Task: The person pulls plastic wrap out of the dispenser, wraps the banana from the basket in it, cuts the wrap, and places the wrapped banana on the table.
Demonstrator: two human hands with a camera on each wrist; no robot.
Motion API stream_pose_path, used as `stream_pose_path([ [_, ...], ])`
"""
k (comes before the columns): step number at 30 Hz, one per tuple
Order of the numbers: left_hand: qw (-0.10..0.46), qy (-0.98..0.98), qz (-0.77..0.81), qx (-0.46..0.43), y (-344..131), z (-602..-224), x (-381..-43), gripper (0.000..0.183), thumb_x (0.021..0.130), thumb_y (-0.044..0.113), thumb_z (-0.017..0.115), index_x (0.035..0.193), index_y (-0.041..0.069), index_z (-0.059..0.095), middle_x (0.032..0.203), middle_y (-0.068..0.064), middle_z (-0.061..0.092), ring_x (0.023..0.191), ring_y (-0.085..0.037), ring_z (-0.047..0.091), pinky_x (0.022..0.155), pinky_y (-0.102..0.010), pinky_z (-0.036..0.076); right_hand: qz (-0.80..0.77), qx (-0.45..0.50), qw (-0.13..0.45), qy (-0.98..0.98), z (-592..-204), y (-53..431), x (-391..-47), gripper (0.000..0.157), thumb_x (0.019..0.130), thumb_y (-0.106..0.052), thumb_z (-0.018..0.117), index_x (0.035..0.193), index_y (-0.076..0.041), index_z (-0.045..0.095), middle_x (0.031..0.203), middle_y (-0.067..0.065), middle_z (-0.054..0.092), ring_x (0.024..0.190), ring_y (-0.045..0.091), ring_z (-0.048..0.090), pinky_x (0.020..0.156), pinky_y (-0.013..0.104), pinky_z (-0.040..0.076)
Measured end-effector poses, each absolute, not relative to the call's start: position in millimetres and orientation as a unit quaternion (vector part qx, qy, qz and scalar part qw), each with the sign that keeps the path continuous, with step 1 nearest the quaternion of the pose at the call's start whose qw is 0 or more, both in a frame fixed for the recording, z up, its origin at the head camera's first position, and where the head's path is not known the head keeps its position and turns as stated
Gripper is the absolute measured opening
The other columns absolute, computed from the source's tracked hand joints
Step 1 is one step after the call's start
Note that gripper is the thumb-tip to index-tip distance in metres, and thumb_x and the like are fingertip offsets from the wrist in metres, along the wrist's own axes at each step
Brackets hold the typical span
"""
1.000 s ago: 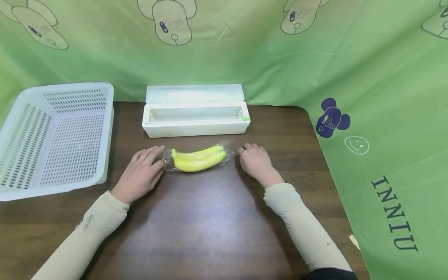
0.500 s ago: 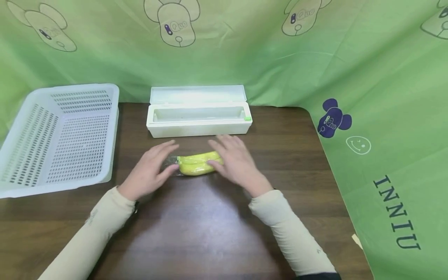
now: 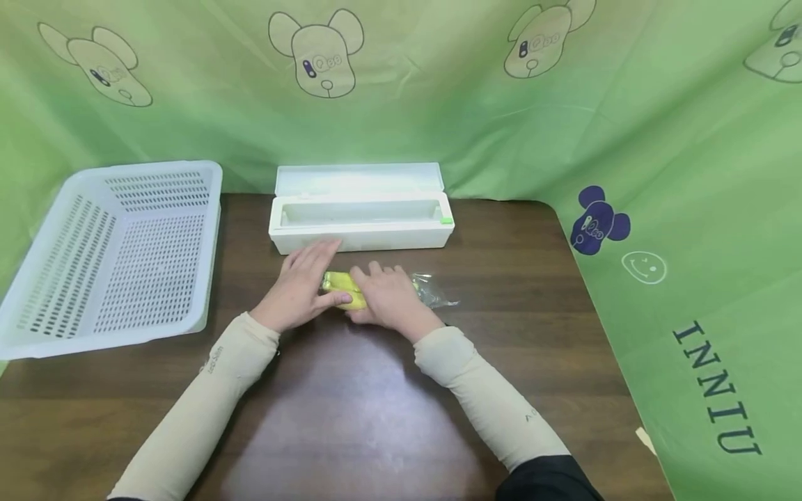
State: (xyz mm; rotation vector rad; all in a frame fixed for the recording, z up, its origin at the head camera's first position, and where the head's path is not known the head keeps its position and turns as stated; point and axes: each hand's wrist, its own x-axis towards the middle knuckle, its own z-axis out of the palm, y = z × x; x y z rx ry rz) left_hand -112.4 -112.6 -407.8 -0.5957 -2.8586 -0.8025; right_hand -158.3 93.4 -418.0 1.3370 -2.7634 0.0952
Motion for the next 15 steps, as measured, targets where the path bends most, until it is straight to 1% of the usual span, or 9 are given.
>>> stream_pose_path([
  [2,0.085,-0.923,-0.314,-0.203,-107,-404,-113,0.094,0.09,0.069,0.056,0.159,0.011,0.028,0.156,-0.012,0.04,0.145,-0.031,0.032,0.116,-0.058,0.019,0.051,0.438,0.058,-0.896,-410,94,-155,0.063,0.08,-0.056,0.076,0.114,-0.01,0.051,0.087,0.008,0.052,0.065,0.027,0.056,0.062,0.043,0.052],
  [3,0.097,-0.911,-0.345,-0.203,-104,-401,-114,0.094,0.09,0.072,0.051,0.157,0.01,0.032,0.154,-0.011,0.043,0.142,-0.03,0.036,0.116,-0.056,0.02,0.066,0.438,0.07,-0.894,-406,94,-153,0.062,0.079,-0.055,0.076,0.114,-0.01,0.051,0.087,0.008,0.052,0.064,0.026,0.056,0.059,0.042,0.051],
  [6,0.126,-0.868,-0.434,-0.206,-97,-393,-114,0.098,0.086,0.083,0.035,0.152,0.01,0.041,0.149,-0.009,0.05,0.137,-0.029,0.043,0.116,-0.051,0.021,0.112,0.434,0.103,-0.888,-389,93,-148,0.063,0.078,-0.051,0.076,0.117,-0.007,0.054,0.09,0.009,0.056,0.067,0.025,0.055,0.059,0.042,0.052],
  [8,0.145,-0.844,-0.47,-0.214,-95,-389,-115,0.104,0.084,0.087,0.027,0.151,0.009,0.042,0.148,-0.01,0.05,0.135,-0.03,0.044,0.115,-0.051,0.023,0.166,0.418,0.101,-0.888,-379,93,-146,0.064,0.077,-0.047,0.078,0.121,-0.006,0.056,0.094,0.008,0.059,0.071,0.023,0.056,0.06,0.04,0.051],
  [9,0.154,-0.837,-0.477,-0.222,-95,-387,-116,0.107,0.083,0.089,0.024,0.152,0.009,0.041,0.149,-0.011,0.049,0.136,-0.031,0.043,0.115,-0.052,0.023,0.201,0.405,0.094,-0.887,-374,94,-145,0.064,0.076,-0.044,0.079,0.122,-0.006,0.056,0.095,0.008,0.059,0.073,0.022,0.056,0.062,0.039,0.051],
  [11,0.159,-0.828,-0.482,-0.237,-98,-388,-118,0.111,0.082,0.09,0.016,0.156,0.009,0.033,0.153,-0.014,0.044,0.14,-0.031,0.039,0.116,-0.055,0.023,0.284,0.376,0.073,-0.879,-367,97,-143,0.064,0.076,-0.039,0.081,0.125,-0.006,0.057,0.099,0.007,0.061,0.078,0.022,0.056,0.066,0.038,0.051],
  [13,0.132,-0.814,-0.51,-0.243,-103,-392,-119,0.113,0.081,0.09,0.012,0.161,0.01,0.02,0.157,-0.018,0.037,0.144,-0.031,0.034,0.116,-0.058,0.023,0.368,0.343,0.052,-0.863,-361,101,-140,0.063,0.075,-0.035,0.085,0.124,-0.006,0.059,0.099,0.006,0.062,0.081,0.021,0.056,0.068,0.037,0.05],
  [15,0.105,-0.785,-0.56,-0.241,-105,-397,-116,0.114,0.082,0.09,0.012,0.162,0.01,0.01,0.159,-0.022,0.031,0.146,-0.033,0.03,0.117,-0.056,0.022,0.42,0.317,0.037,-0.85,-358,104,-138,0.059,0.074,-0.033,0.086,0.119,-0.005,0.06,0.096,0.006,0.061,0.081,0.021,0.056,0.068,0.038,0.051],
])
